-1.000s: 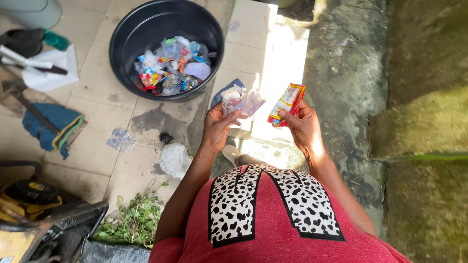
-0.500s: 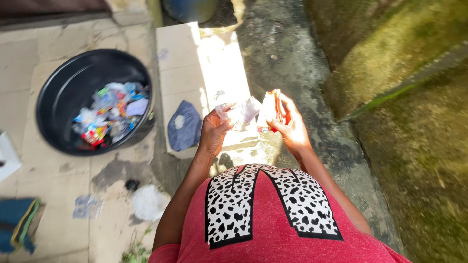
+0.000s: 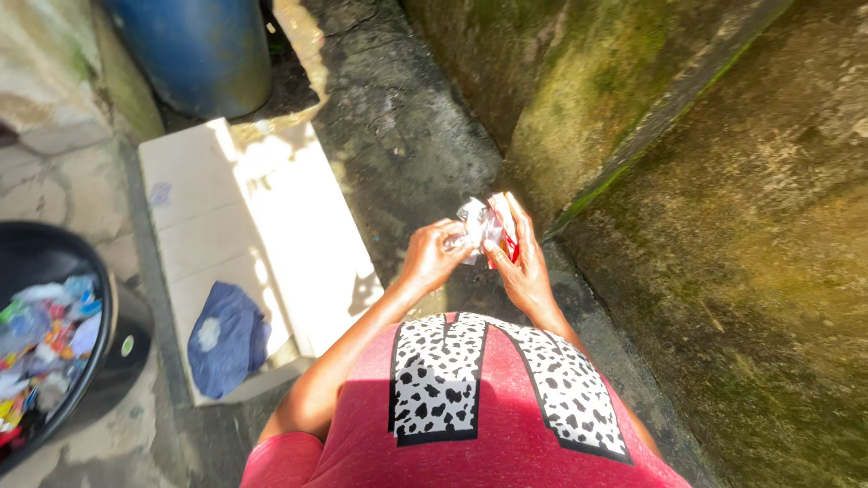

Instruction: The person picks up several plastic wrappers, containers, and a bottle from a black bin and places them into plastic bags by hand.

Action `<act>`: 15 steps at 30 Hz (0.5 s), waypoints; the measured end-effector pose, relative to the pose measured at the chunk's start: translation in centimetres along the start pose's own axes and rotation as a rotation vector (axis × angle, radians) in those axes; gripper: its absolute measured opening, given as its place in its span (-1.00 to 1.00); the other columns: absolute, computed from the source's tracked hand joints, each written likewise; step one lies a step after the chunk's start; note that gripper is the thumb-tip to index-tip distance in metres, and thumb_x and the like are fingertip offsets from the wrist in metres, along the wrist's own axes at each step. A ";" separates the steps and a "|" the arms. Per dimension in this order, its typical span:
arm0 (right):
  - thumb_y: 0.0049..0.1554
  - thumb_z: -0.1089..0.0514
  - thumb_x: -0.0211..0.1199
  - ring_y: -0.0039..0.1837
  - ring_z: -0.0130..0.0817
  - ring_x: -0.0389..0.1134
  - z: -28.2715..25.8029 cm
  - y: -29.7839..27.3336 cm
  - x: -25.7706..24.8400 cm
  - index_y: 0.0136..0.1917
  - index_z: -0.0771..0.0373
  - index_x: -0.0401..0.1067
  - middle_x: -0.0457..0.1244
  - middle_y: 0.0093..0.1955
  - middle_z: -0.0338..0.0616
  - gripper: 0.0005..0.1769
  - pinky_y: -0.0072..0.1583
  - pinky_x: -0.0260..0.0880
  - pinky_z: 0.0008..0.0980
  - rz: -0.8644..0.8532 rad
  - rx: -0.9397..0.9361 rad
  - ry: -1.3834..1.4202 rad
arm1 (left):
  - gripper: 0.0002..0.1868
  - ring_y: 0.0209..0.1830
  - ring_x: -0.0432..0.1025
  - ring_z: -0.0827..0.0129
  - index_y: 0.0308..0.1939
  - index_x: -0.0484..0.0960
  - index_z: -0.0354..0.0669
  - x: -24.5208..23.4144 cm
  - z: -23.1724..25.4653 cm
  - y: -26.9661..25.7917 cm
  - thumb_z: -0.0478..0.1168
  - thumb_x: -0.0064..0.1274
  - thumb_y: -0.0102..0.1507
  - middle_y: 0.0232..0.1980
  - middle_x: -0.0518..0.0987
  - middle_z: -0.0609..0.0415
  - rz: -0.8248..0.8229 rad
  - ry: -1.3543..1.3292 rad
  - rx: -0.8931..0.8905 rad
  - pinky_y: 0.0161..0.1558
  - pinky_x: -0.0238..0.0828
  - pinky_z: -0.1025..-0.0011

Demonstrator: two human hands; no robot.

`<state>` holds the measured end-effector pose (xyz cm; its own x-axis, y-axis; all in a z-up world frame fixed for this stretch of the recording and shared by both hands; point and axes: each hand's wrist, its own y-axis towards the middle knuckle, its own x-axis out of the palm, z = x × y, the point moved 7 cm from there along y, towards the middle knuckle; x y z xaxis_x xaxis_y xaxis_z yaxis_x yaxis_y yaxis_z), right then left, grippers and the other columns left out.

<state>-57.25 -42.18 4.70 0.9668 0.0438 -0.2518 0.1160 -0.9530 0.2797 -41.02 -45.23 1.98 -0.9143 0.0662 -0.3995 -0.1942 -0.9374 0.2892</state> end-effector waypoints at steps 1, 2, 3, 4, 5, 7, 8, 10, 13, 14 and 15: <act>0.29 0.25 0.15 0.65 -0.25 0.02 0.7 0.3 -1.3 0.66 0.24 -0.04 0.01 0.64 0.00 -0.25 0.57 0.00 -0.28 0.021 -0.026 -0.032 | -0.71 -0.29 0.58 0.14 -0.09 0.73 -0.20 1.7 0.4 1.2 -0.16 0.30 0.17 -0.23 0.64 -0.06 -0.052 0.048 0.000 -0.23 0.46 0.26; 0.31 0.23 0.12 0.67 -0.25 0.00 1.4 0.7 -2.4 0.66 0.24 -0.04 0.00 0.65 0.01 -0.28 0.59 -0.04 -0.27 0.042 -0.051 -0.064 | -0.70 -0.29 0.57 0.06 -0.08 0.73 -0.19 3.0 0.6 2.4 -0.13 0.30 0.17 -0.25 0.62 -0.09 -0.103 0.096 0.001 -0.24 0.45 0.23; 0.33 0.23 0.09 0.68 -0.25 -0.03 2.4 1.0 -3.1 0.66 0.25 -0.07 -0.02 0.66 0.00 -0.29 0.60 -0.07 -0.27 0.050 -0.028 -0.008 | -0.68 -0.26 0.57 0.03 -0.08 0.71 -0.21 4.0 1.1 3.3 -0.11 0.29 0.17 -0.23 0.62 -0.09 -0.126 0.109 0.049 -0.22 0.46 0.21; 0.34 0.22 0.05 0.68 -0.25 -0.06 3.3 1.3 -3.8 0.66 0.25 -0.09 -0.03 0.67 -0.02 -0.30 0.60 -0.10 -0.27 0.060 -0.006 0.048 | -0.67 -0.23 0.56 0.00 -0.08 0.70 -0.22 5.0 1.5 4.3 -0.10 0.29 0.18 -0.20 0.62 -0.10 -0.149 0.122 0.097 -0.20 0.46 0.18; 0.35 0.22 0.02 0.69 -0.26 -0.08 4.2 1.5 -4.5 0.66 0.25 -0.12 -0.05 0.68 -0.03 -0.32 0.61 -0.13 -0.26 0.070 0.022 0.107 | -0.65 -0.19 0.56 -0.04 -0.08 0.68 -0.24 6.0 1.7 5.1 -0.08 0.28 0.18 -0.18 0.62 -0.10 -0.176 0.133 0.140 -0.18 0.47 0.16; 0.34 0.22 0.04 0.66 -0.25 -0.03 5.8 1.9 -6.4 0.65 0.23 -0.04 0.00 0.65 -0.04 -0.34 0.58 -0.05 -0.26 0.130 0.086 0.024 | -0.64 -0.18 0.56 -0.04 -0.06 0.67 -0.24 7.5 1.2 6.6 -0.07 0.27 0.19 -0.17 0.62 -0.10 -0.218 0.108 0.128 -0.17 0.47 0.14; 0.34 0.22 0.05 0.65 -0.25 0.00 6.3 2.2 -7.1 0.64 0.22 0.00 0.02 0.64 -0.04 -0.35 0.57 -0.01 -0.26 0.157 0.120 -0.016 | -0.63 -0.17 0.56 -0.05 -0.05 0.67 -0.24 8.1 0.9 7.3 -0.07 0.27 0.19 -0.17 0.62 -0.10 -0.237 0.096 0.119 -0.16 0.47 0.14; 0.32 0.20 0.04 0.58 -0.34 0.08 7.7 3.1 -7.9 0.62 0.17 0.05 0.05 0.61 -0.12 -0.38 0.45 0.19 -0.33 0.201 0.221 0.073 | -0.62 -0.17 0.55 -0.05 -0.04 0.68 -0.23 8.8 0.2 9.0 -0.07 0.27 0.18 -0.16 0.62 -0.11 -0.270 0.084 0.128 -0.16 0.47 0.14; 0.31 0.19 0.04 0.46 -0.43 0.18 9.9 4.9 -8.0 0.60 0.09 0.09 0.10 0.56 -0.19 -0.39 0.30 0.37 -0.42 0.247 0.350 0.247 | -0.61 -0.18 0.54 -0.05 -0.03 0.67 -0.23 9.3 -1.2 11.3 -0.07 0.27 0.17 -0.18 0.61 -0.12 -0.306 0.109 0.129 -0.16 0.46 0.13; 0.30 0.19 0.04 0.41 -0.46 0.22 10.7 5.9 -7.9 0.60 0.07 0.09 0.12 0.55 -0.21 -0.39 0.25 0.41 -0.44 0.260 0.387 0.312 | -0.61 -0.18 0.54 -0.05 -0.03 0.67 -0.24 9.3 -1.8 12.5 -0.07 0.27 0.17 -0.20 0.61 -0.12 -0.316 0.125 0.131 -0.16 0.45 0.13; 0.33 0.20 0.05 0.29 -0.38 0.13 11.8 6.7 -8.0 0.64 0.08 0.11 0.17 0.51 -0.11 -0.38 0.16 0.31 -0.40 0.282 0.460 0.290 | -0.60 -0.18 0.54 -0.05 -0.03 0.66 -0.24 9.2 -2.4 13.7 -0.06 0.28 0.17 -0.20 0.61 -0.12 -0.299 0.125 0.141 -0.16 0.46 0.13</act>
<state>-66.86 -52.49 -2.32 0.9760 -0.2109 0.0544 -0.2012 -0.9685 -0.1464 -51.25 -58.29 0.17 -0.7609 0.2803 -0.5852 -0.5019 -0.8259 0.2570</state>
